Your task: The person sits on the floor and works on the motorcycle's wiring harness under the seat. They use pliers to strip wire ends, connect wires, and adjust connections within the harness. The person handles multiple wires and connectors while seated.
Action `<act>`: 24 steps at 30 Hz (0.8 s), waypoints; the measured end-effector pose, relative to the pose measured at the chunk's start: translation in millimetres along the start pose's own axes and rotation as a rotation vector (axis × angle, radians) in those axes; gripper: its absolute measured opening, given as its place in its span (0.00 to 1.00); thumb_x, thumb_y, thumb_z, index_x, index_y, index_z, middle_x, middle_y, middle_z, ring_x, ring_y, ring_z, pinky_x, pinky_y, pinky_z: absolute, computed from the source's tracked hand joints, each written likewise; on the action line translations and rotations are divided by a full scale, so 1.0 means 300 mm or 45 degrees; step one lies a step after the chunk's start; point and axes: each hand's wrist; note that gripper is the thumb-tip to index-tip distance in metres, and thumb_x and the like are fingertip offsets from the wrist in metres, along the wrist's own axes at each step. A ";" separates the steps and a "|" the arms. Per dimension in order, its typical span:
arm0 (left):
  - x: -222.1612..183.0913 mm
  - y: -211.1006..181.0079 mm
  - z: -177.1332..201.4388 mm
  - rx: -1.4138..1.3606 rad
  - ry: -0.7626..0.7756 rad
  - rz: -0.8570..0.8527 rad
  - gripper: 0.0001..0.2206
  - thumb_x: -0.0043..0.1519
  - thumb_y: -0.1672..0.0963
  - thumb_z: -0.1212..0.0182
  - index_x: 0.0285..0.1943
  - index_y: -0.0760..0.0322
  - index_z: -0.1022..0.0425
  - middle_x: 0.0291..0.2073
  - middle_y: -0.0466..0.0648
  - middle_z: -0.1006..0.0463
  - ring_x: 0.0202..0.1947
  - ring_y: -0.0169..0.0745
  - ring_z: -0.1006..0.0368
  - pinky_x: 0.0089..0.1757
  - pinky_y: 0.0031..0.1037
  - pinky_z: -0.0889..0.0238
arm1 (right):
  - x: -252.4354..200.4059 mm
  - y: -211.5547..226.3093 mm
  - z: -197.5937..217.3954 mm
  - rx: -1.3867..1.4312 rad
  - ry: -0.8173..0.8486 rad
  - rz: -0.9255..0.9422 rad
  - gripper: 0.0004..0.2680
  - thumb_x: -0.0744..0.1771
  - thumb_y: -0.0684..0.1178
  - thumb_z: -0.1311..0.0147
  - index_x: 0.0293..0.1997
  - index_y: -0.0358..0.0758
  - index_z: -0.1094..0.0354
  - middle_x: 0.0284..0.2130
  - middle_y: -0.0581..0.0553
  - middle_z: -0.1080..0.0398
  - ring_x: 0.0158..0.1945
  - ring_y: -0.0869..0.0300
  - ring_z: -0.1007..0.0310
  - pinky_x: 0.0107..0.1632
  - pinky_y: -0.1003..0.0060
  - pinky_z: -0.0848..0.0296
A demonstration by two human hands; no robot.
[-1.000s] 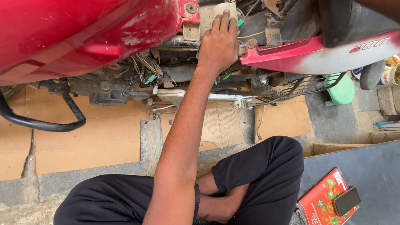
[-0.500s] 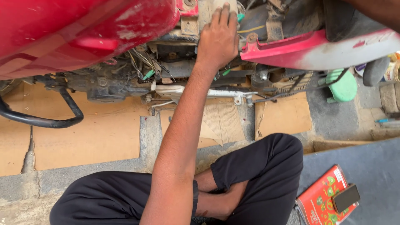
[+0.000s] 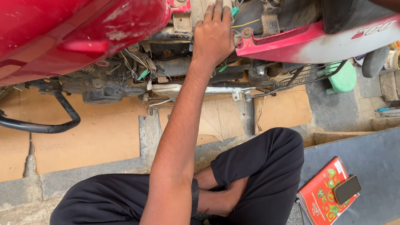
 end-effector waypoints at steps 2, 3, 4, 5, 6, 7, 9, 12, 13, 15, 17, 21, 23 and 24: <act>0.003 0.000 0.007 0.034 -0.032 -0.007 0.23 0.58 0.56 0.37 0.61 0.71 0.32 0.63 0.64 0.30 0.64 0.58 0.31 0.48 0.46 0.27 | 0.017 0.010 -0.002 0.007 -0.001 0.002 0.04 0.72 0.47 0.49 0.42 0.43 0.31 0.31 0.51 0.28 0.35 0.65 0.27 0.37 0.69 0.32; -0.002 0.001 0.006 0.034 -0.028 -0.005 0.23 0.58 0.56 0.37 0.61 0.71 0.32 0.63 0.64 0.30 0.64 0.58 0.31 0.48 0.46 0.27 | 0.023 0.015 -0.001 0.013 0.000 0.003 0.04 0.72 0.47 0.49 0.42 0.43 0.31 0.31 0.51 0.28 0.35 0.65 0.26 0.37 0.69 0.32; -0.001 0.001 0.002 0.035 -0.029 -0.008 0.22 0.58 0.56 0.37 0.61 0.71 0.32 0.62 0.64 0.29 0.63 0.58 0.31 0.48 0.47 0.27 | 0.025 0.017 0.002 0.015 0.003 0.001 0.04 0.72 0.47 0.49 0.42 0.43 0.31 0.31 0.51 0.28 0.35 0.65 0.26 0.37 0.69 0.31; 0.001 -0.001 -0.001 0.036 -0.030 -0.011 0.22 0.58 0.56 0.37 0.61 0.72 0.32 0.62 0.64 0.29 0.63 0.59 0.31 0.48 0.47 0.28 | 0.027 0.018 0.004 0.018 0.006 -0.001 0.04 0.72 0.47 0.49 0.42 0.43 0.30 0.31 0.51 0.28 0.35 0.65 0.26 0.37 0.69 0.31; -0.001 -0.001 -0.005 0.032 -0.028 -0.013 0.22 0.58 0.56 0.37 0.61 0.72 0.32 0.62 0.64 0.29 0.63 0.59 0.31 0.48 0.47 0.28 | 0.022 0.023 -0.006 0.021 0.011 -0.002 0.04 0.72 0.47 0.48 0.42 0.43 0.30 0.31 0.51 0.28 0.35 0.65 0.26 0.37 0.69 0.31; -0.003 -0.001 -0.008 0.031 -0.031 -0.010 0.22 0.59 0.56 0.37 0.61 0.72 0.32 0.62 0.64 0.29 0.63 0.59 0.31 0.48 0.47 0.28 | 0.017 0.028 -0.016 0.024 0.015 -0.003 0.04 0.72 0.47 0.48 0.42 0.43 0.30 0.31 0.51 0.28 0.35 0.65 0.26 0.37 0.69 0.31; -0.001 -0.003 -0.010 0.029 -0.036 -0.010 0.22 0.59 0.56 0.37 0.61 0.72 0.32 0.62 0.64 0.29 0.63 0.60 0.30 0.48 0.48 0.28 | 0.009 0.034 -0.039 0.028 0.020 -0.007 0.04 0.72 0.47 0.48 0.42 0.43 0.30 0.31 0.51 0.28 0.35 0.65 0.26 0.37 0.69 0.31; -0.005 -0.003 -0.005 0.008 -0.038 -0.002 0.21 0.60 0.56 0.37 0.61 0.72 0.32 0.62 0.64 0.29 0.64 0.60 0.31 0.47 0.48 0.28 | 0.002 0.048 -0.072 0.039 0.025 -0.012 0.04 0.72 0.47 0.48 0.42 0.43 0.30 0.31 0.51 0.28 0.34 0.65 0.26 0.36 0.69 0.31; -0.014 0.000 -0.001 0.010 -0.030 -0.001 0.21 0.60 0.56 0.38 0.61 0.71 0.32 0.62 0.64 0.29 0.64 0.60 0.31 0.47 0.48 0.28 | 0.002 0.060 -0.080 0.048 0.024 -0.014 0.04 0.72 0.47 0.48 0.42 0.43 0.30 0.31 0.51 0.28 0.34 0.65 0.26 0.36 0.69 0.31; -0.003 0.001 0.002 0.010 -0.036 -0.011 0.21 0.60 0.56 0.38 0.61 0.71 0.32 0.62 0.63 0.29 0.64 0.60 0.31 0.47 0.48 0.29 | 0.007 0.062 -0.092 0.045 0.023 -0.024 0.04 0.72 0.47 0.48 0.42 0.44 0.30 0.31 0.51 0.28 0.34 0.65 0.26 0.36 0.69 0.31; -0.008 -0.002 0.006 0.024 -0.040 -0.011 0.22 0.60 0.55 0.38 0.62 0.71 0.31 0.63 0.63 0.29 0.64 0.59 0.31 0.49 0.47 0.29 | 0.016 0.066 -0.100 0.048 0.019 -0.022 0.04 0.72 0.47 0.48 0.42 0.44 0.30 0.30 0.51 0.28 0.34 0.65 0.26 0.36 0.69 0.31; -0.010 0.010 0.005 0.042 -0.040 -0.026 0.22 0.61 0.55 0.39 0.63 0.71 0.31 0.63 0.63 0.30 0.64 0.58 0.31 0.49 0.46 0.29 | 0.037 0.082 -0.118 0.054 0.010 -0.026 0.04 0.72 0.47 0.48 0.41 0.44 0.30 0.30 0.51 0.27 0.34 0.65 0.26 0.36 0.69 0.31; -0.006 0.007 0.008 0.047 -0.034 -0.045 0.22 0.61 0.56 0.39 0.63 0.72 0.30 0.64 0.64 0.30 0.64 0.59 0.32 0.49 0.45 0.29 | 0.039 0.083 -0.129 0.053 0.012 -0.024 0.04 0.72 0.47 0.48 0.41 0.44 0.30 0.30 0.51 0.27 0.34 0.65 0.26 0.36 0.69 0.31; -0.011 0.014 0.003 0.049 -0.032 -0.044 0.22 0.61 0.56 0.39 0.63 0.72 0.30 0.64 0.64 0.30 0.64 0.59 0.32 0.49 0.45 0.29 | 0.040 0.090 -0.135 0.059 0.011 -0.024 0.04 0.72 0.47 0.48 0.41 0.44 0.30 0.30 0.51 0.27 0.34 0.65 0.26 0.36 0.69 0.31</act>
Point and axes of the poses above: each hand's wrist, its own x-axis towards the middle knuckle, its own z-axis out of the back of the hand, y = z × x
